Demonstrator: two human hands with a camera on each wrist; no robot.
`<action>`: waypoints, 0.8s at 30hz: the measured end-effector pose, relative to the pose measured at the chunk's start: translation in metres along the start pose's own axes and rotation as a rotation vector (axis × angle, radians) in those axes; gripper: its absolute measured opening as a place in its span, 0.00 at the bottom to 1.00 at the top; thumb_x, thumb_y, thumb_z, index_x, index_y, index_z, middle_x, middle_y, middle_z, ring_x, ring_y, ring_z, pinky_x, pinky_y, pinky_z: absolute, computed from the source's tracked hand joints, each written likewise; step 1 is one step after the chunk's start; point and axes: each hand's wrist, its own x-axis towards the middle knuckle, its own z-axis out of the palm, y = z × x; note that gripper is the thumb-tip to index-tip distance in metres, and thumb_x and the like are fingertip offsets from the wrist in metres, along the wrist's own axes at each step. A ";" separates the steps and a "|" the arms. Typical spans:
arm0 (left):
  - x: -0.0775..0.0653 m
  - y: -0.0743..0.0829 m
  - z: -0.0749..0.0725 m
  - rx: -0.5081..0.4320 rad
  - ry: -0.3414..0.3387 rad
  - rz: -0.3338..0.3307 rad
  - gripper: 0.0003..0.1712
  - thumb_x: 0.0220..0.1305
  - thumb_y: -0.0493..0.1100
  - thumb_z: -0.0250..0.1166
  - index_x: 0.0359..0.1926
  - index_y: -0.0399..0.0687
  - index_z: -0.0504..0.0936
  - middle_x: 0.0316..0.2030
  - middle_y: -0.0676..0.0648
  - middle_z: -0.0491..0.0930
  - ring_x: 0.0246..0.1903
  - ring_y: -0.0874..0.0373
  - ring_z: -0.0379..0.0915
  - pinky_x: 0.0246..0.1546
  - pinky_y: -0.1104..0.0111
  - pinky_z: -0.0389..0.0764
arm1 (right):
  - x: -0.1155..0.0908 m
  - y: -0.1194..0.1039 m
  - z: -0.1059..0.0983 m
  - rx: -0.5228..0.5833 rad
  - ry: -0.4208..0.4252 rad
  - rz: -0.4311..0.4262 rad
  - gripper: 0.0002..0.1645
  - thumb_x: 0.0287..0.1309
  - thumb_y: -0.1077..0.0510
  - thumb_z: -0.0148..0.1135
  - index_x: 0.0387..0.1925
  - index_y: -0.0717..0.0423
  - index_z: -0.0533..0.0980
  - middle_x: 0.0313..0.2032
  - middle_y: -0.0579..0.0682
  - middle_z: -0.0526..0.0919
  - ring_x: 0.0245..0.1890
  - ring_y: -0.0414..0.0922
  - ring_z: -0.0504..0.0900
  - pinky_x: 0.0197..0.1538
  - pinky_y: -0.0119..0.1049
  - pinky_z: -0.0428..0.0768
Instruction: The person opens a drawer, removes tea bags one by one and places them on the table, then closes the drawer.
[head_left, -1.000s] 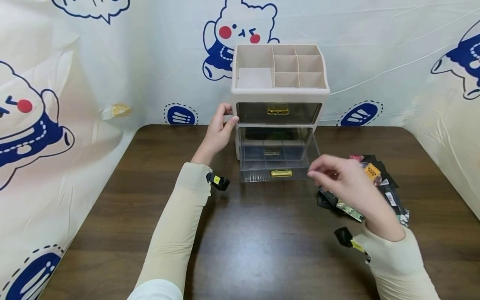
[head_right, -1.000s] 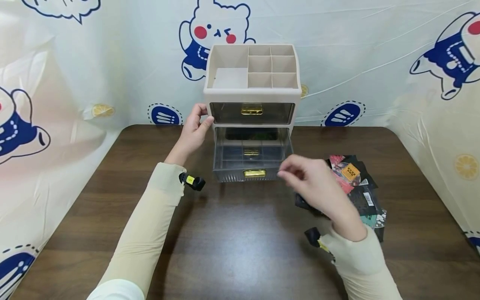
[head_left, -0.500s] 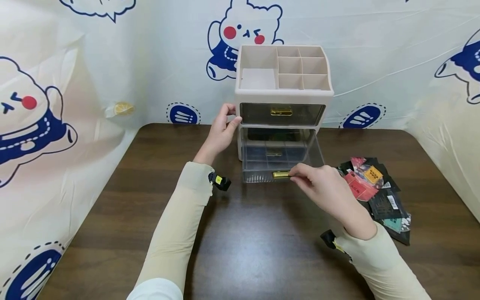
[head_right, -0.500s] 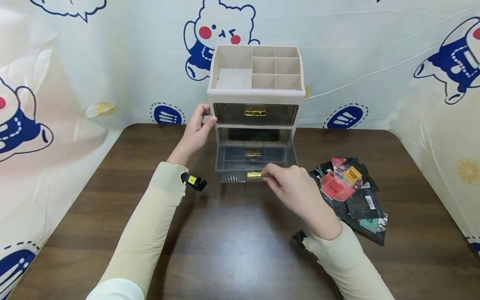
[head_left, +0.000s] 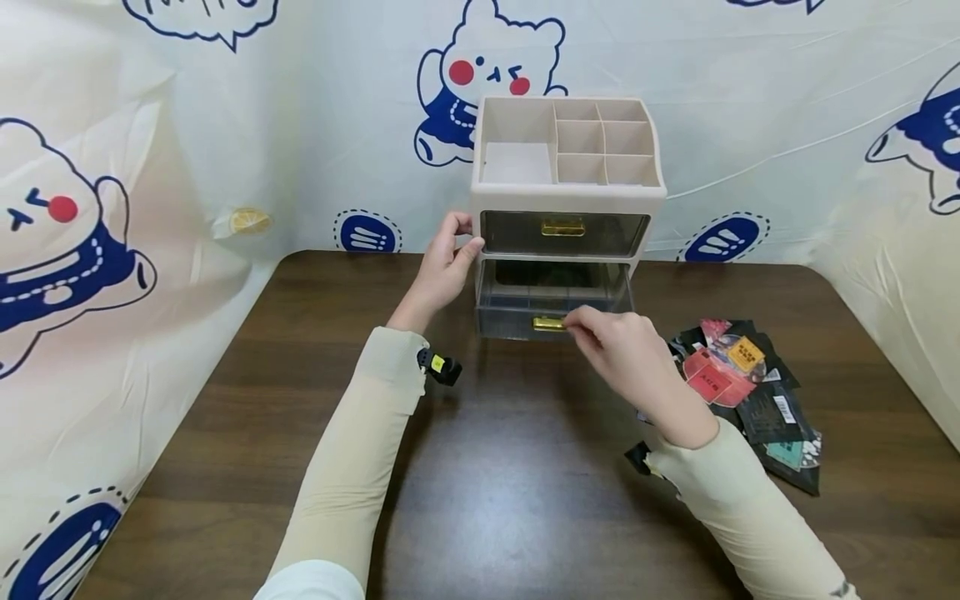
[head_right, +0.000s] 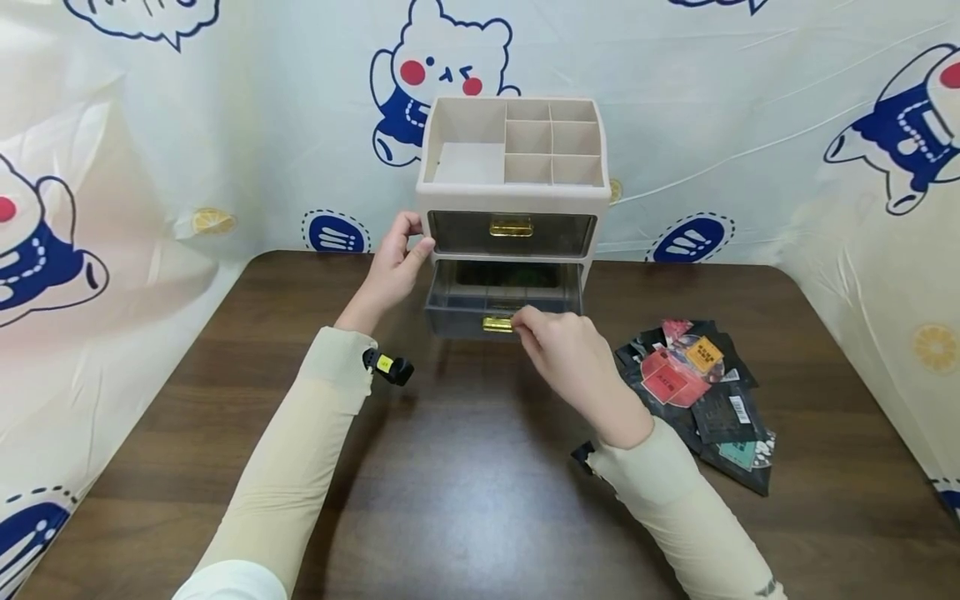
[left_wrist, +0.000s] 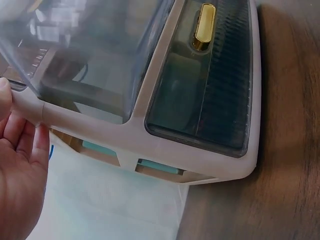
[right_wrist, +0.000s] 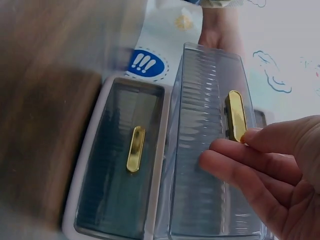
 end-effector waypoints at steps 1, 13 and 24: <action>0.001 0.001 0.000 0.003 -0.001 0.000 0.13 0.69 0.35 0.48 0.50 0.31 0.61 0.49 0.36 0.66 0.53 0.52 0.60 0.53 0.55 0.68 | 0.004 0.002 0.000 -0.004 -0.002 0.012 0.08 0.53 0.65 0.63 0.37 0.55 0.77 0.28 0.51 0.83 0.14 0.37 0.70 0.16 0.31 0.72; 0.003 0.003 -0.001 0.012 0.002 0.023 0.12 0.69 0.35 0.47 0.49 0.31 0.61 0.48 0.36 0.66 0.53 0.52 0.59 0.53 0.55 0.67 | 0.038 0.028 0.009 -0.117 0.025 0.065 0.04 0.57 0.64 0.57 0.36 0.57 0.76 0.24 0.54 0.82 0.13 0.43 0.71 0.13 0.38 0.71; 0.000 -0.011 0.002 0.011 0.014 0.005 0.13 0.68 0.35 0.49 0.50 0.31 0.61 0.49 0.36 0.66 0.53 0.51 0.59 0.54 0.53 0.66 | 0.046 0.043 0.024 -0.153 0.054 0.059 0.04 0.57 0.63 0.57 0.36 0.57 0.74 0.25 0.54 0.82 0.14 0.45 0.73 0.14 0.40 0.75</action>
